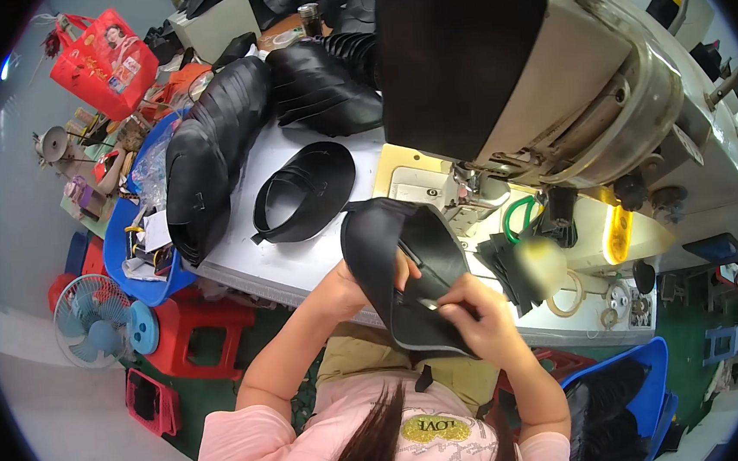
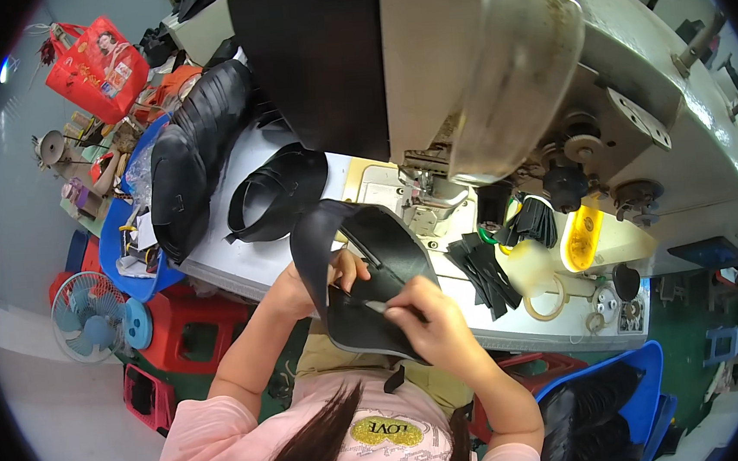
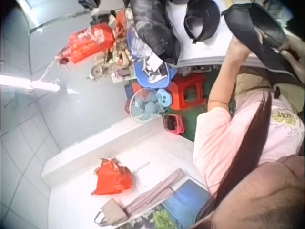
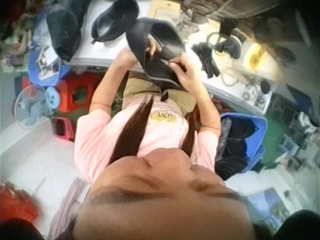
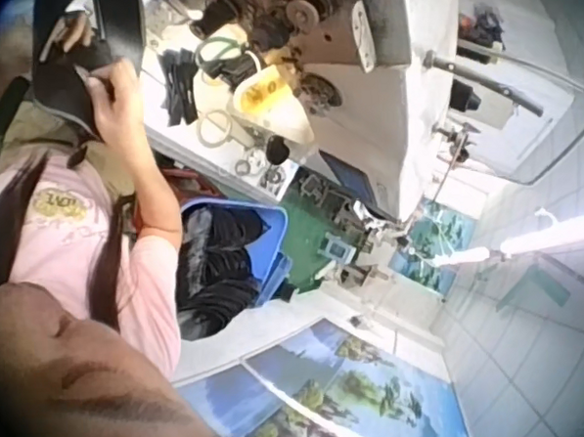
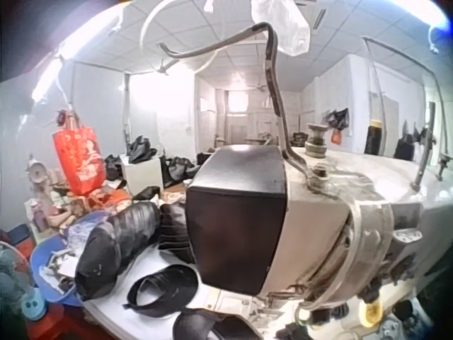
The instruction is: The person operates an industrial sewing machine to stitch black leather shoe components. They repeatedly pick up a shoe upper, align it with a strip of material, and feed it through the machine to sew the edges. The person handles the materials by hand, guiding them under the needle and removing the finished pieces.
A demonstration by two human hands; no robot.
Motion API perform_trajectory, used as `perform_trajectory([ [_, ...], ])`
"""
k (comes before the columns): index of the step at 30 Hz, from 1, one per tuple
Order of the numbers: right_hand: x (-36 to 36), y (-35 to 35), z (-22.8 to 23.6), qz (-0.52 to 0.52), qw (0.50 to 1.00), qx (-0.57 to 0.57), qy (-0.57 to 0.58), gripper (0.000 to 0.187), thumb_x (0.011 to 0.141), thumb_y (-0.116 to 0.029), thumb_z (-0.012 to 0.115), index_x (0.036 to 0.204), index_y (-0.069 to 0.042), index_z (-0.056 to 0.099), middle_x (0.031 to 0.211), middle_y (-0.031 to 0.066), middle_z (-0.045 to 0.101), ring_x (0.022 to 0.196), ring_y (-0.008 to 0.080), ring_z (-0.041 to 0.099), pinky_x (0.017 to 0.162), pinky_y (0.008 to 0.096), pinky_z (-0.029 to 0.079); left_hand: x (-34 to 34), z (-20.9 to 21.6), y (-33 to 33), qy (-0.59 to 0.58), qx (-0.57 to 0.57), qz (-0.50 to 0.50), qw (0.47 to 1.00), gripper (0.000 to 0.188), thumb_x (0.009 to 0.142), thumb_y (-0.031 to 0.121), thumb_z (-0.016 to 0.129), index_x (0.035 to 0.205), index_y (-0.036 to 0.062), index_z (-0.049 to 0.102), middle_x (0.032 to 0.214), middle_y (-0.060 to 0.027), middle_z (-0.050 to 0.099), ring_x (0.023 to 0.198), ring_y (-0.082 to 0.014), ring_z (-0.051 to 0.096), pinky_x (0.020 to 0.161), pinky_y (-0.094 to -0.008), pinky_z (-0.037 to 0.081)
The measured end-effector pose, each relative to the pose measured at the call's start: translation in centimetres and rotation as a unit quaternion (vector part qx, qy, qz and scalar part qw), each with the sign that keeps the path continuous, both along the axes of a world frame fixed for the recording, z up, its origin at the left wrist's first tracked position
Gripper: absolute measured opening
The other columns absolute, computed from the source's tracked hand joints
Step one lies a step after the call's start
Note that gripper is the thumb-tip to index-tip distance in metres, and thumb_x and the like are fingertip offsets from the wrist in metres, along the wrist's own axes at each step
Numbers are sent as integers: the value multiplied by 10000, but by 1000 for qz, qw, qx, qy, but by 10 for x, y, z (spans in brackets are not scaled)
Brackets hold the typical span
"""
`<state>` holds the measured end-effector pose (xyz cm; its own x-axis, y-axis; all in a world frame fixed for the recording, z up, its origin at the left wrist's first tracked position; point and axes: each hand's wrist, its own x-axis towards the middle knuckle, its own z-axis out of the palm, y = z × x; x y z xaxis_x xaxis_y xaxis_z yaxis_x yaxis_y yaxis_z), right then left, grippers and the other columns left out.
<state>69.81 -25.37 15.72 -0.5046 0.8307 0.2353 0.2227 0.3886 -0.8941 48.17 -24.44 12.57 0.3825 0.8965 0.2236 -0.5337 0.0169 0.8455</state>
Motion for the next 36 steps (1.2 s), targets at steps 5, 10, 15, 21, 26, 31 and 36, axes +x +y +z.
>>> perform_trajectory([
  [5, 39, 8, -26, -95, 937, -75, 329, 221, 814, -115, 563, 976, 32, 533, 958, 142, 539, 508, 70, 409, 464, 182, 348, -27, -12, 3, -182, -48, 25, 982, 145, 695, 26, 631, 758, 125, 547, 852, -68, 522, 1001, -249, 510, 927, -406, 356],
  [10, 19, 13, -66, -130, 910, -65, 389, 471, 778, -152, 564, 1205, -3, 437, 1128, 176, 521, 512, 54, 385, 400, 163, 313, -16, 12, -15, -341, -238, 23, 909, 287, 894, 159, 463, 1159, 50, 489, 1206, -120, 498, 1161, -248, 449, 999, -469, 318],
  [15, -23, -6, -71, -212, 858, -156, 440, 251, 784, -42, 493, 1028, -20, 434, 747, 28, 437, 542, 55, 377, 418, 169, 309, 0, 0, -26, -377, -204, 49, 902, 428, 949, 322, 314, 1274, 47, 364, 1282, -113, 439, 1188, -272, 422, 993, -487, 324],
  [21, -32, 2, -57, -194, 919, -175, 297, 247, 772, -3, 585, 990, -41, 476, 696, -28, 461, 493, 24, 368, 425, 160, 275, -3, -2, -36, -449, -177, -54, 874, 511, 935, 420, 279, 1312, 78, 324, 1350, -113, 357, 1240, -266, 357, 1022, -478, 284],
  [26, -25, 16, -41, -145, 924, -210, 283, 264, 754, -5, 647, 981, -34, 515, 722, -36, 482, 499, 16, 362, 417, 162, 265, 17, -8, -47, -321, -246, 38, 914, 518, 910, 402, 403, 1310, 82, 329, 1316, -103, 399, 1200, -238, 402, 1010, -407, 314],
  [31, -18, 12, -41, -275, 934, -80, 211, 187, 783, 0, 607, 952, 12, 528, 747, 6, 492, 620, 52, 423, 568, 177, 361, 24, -22, -55, -123, -246, 189, 943, 381, 932, 344, 396, 1139, 26, 431, 1032, -112, 555, 888, -194, 549, 800, -325, 446],
  [36, -18, -10, -39, -120, 957, -144, 222, 114, 868, -55, 500, 910, 26, 568, 752, 28, 569, 611, 56, 457, 568, 182, 370, 30, -21, -51, -111, -239, 212, 941, 324, 946, 315, 372, 1052, 20, 456, 896, -99, 573, 722, -176, 557, 661, -297, 465],
])
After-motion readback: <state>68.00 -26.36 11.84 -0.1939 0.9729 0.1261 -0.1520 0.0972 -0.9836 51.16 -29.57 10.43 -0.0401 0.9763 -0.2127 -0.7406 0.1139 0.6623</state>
